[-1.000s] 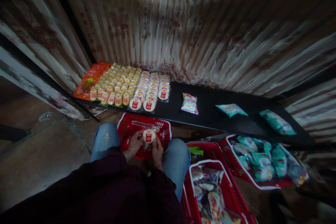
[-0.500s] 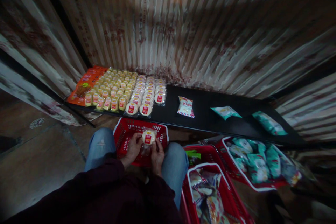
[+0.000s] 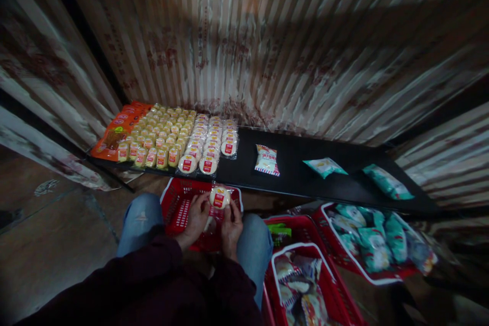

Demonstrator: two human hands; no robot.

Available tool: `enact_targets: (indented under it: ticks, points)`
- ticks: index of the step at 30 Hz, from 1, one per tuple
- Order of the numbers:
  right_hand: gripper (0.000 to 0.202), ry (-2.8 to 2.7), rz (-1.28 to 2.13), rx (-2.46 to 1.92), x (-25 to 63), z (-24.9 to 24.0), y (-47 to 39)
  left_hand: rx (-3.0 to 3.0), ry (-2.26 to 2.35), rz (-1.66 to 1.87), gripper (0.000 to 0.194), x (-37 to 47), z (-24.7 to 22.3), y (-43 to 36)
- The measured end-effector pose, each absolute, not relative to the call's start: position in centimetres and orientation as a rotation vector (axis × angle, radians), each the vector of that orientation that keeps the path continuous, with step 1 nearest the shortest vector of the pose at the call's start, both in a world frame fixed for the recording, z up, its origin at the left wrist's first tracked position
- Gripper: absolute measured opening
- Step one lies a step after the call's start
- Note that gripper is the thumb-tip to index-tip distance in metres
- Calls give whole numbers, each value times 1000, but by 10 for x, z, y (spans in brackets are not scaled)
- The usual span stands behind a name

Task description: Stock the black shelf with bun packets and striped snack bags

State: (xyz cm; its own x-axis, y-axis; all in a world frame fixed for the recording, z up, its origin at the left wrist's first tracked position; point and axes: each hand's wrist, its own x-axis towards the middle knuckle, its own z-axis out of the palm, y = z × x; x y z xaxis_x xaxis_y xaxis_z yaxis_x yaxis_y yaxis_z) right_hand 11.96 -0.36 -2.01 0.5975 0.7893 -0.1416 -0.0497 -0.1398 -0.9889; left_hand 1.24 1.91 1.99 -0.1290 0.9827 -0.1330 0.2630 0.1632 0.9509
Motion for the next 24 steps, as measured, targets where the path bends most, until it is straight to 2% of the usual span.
enact_targets:
  ticks: [4,10,24]
  points:
    - [58,-652,801,-1529,123,-12,4,1243,1510,1097,38,17,22,25]
    - [50,-677,769,-1523,131,0,20,1224,1421,1195,35,25,25,33]
    - [49,-758,690,-1530,153,21,65,1650,1576,1113,46,40,52,63]
